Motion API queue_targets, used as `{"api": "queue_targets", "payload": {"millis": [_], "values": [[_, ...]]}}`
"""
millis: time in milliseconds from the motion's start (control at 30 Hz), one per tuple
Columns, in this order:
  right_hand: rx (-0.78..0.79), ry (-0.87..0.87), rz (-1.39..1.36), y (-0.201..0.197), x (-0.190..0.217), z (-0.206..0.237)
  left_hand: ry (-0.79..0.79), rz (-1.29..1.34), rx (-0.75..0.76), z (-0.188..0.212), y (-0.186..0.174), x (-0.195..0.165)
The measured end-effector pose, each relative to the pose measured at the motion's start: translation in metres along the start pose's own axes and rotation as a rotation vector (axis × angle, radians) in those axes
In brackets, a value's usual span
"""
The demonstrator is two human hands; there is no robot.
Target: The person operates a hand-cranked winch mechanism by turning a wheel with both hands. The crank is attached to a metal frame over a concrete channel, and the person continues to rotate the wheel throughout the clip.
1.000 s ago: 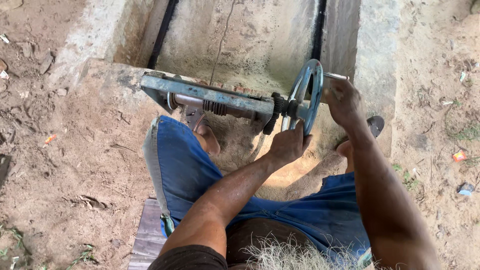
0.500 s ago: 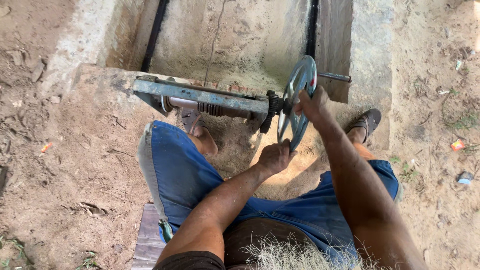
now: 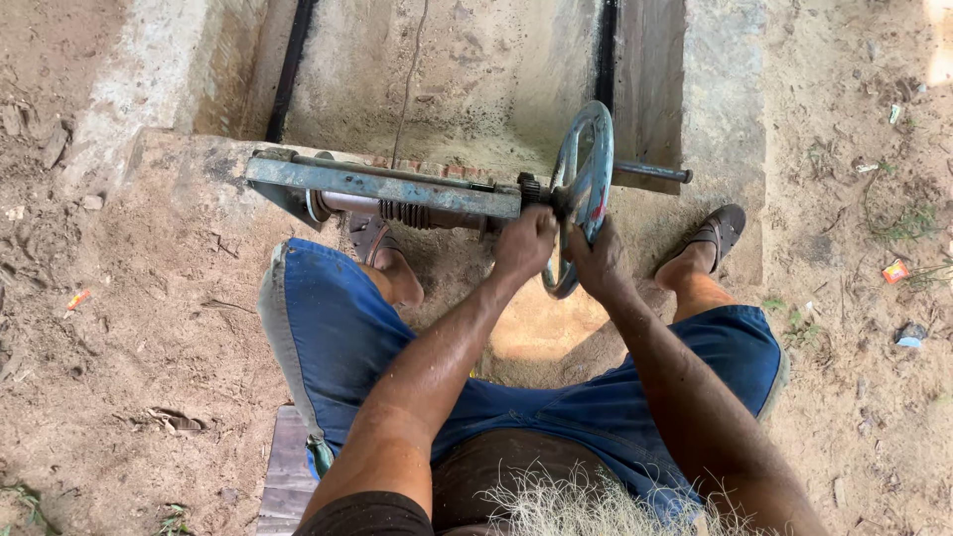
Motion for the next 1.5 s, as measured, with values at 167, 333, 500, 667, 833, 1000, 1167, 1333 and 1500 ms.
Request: {"api": "queue_targets", "payload": {"millis": [167, 333, 500, 667, 833, 1000, 1167, 1333, 1500], "values": [[-0.021, -0.149, -0.162, 0.014, 0.001, 0.0, 0.073, 0.095, -0.029, -0.042, -0.014, -0.048], [-0.03, -0.053, 0.011, 0.007, 0.003, 0.014, 0.136, -0.352, -0.025, -0.08, -0.008, -0.086], [-0.034, -0.102, 0.069, 0.008, 0.005, 0.037, 0.156, -0.556, 0.013, -0.085, 0.004, -0.091], [0.026, 0.043, 0.238, 0.006, -0.033, 0.039, 0.228, -0.557, 0.023, -0.069, 0.018, -0.083], [0.299, -0.208, 0.597, -0.002, -0.025, 0.049, 0.263, -0.599, 0.031, -0.06, 0.023, -0.078], [-0.063, -0.227, 0.943, -0.069, 0.022, 0.03, 0.255, -0.603, 0.071, -0.057, 0.028, -0.077], [-0.129, -0.572, 1.116, -0.082, 0.064, 0.003, 0.248, -0.554, 0.115, -0.052, 0.032, -0.075], [0.08, -0.036, 1.102, -0.079, 0.021, -0.01, 0.342, -0.585, 0.057, -0.022, 0.036, -0.072], [0.127, -0.048, 1.086, -0.077, 0.007, 0.017, 0.419, -0.571, 0.026, 0.014, 0.043, -0.063]]}}
Point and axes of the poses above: each hand's wrist, its own z-axis away from the middle knuckle, its own y-axis out of the palm, x = y × z, the point moved 7 cm from there along -z, towards the middle knuckle, and after that the axes turned 7 degrees about -z, right-handed, at the moved point
